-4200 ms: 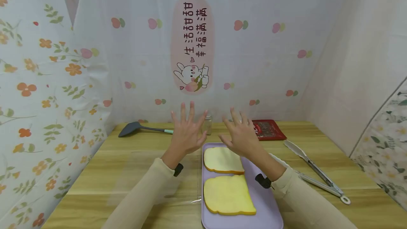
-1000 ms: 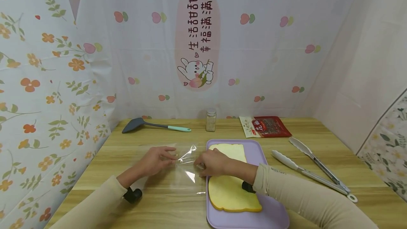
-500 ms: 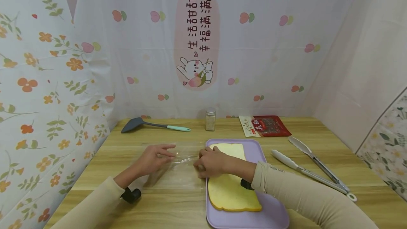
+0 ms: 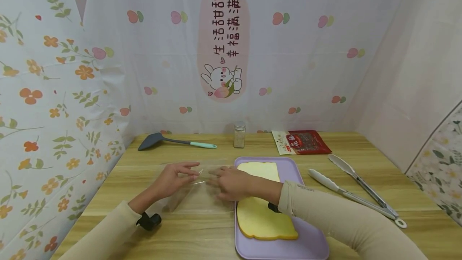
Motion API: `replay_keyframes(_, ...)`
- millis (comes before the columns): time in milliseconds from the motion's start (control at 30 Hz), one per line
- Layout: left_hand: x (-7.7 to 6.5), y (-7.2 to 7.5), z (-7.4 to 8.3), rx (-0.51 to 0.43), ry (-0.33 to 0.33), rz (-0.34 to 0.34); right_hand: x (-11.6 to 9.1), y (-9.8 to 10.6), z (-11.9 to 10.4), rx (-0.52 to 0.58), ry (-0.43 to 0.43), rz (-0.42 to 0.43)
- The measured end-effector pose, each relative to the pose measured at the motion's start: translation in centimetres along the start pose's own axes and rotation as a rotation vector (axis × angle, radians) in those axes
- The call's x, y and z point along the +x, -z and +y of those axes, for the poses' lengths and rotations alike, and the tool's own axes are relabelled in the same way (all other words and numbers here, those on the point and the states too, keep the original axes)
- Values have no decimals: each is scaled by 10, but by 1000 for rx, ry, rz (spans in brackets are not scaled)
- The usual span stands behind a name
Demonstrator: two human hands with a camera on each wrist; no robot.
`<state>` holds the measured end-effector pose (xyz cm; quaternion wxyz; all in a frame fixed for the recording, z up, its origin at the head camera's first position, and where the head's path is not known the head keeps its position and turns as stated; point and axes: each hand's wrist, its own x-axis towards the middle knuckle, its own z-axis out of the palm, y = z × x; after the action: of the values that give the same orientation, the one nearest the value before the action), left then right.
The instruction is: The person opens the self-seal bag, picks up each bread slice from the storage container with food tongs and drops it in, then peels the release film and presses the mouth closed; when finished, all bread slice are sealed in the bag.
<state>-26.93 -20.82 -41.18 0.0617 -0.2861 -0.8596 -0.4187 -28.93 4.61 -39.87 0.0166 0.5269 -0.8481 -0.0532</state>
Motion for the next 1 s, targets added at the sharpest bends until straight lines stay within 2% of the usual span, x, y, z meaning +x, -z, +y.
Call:
replay_keyframes(200, 0, 1, -1, -22, 6, 5, 4, -3, -1, -49, -50, -59)
replay_keyframes(400, 2, 3, -2, -9, -9, 19, 6, 1, 2, 42, -85, -175)
replay_keyframes(500, 2, 4, -2, -6, -18, 31, 7, 4, 4, 66, -80, -200)
replay_keyframes(600, 1, 6, -3, 4, -22, 43, 11, 7, 5, 69, -44, -143)
replay_keyframes(667, 1, 6, -3, 3, -20, 43, 14, 7, 5, 52, -3, -74)
replay_keyframes(800, -1, 8, -2, -13, -15, 45, 20, 5, 5, -26, 73, 32)
replay_keyframes(900, -1, 8, 0, -36, -26, 52, 23, 1, 4, -98, 114, 42)
replay_keyframes(1000, -2, 9, 1, -45, -31, 59, 26, -1, 3, -147, 130, 12)
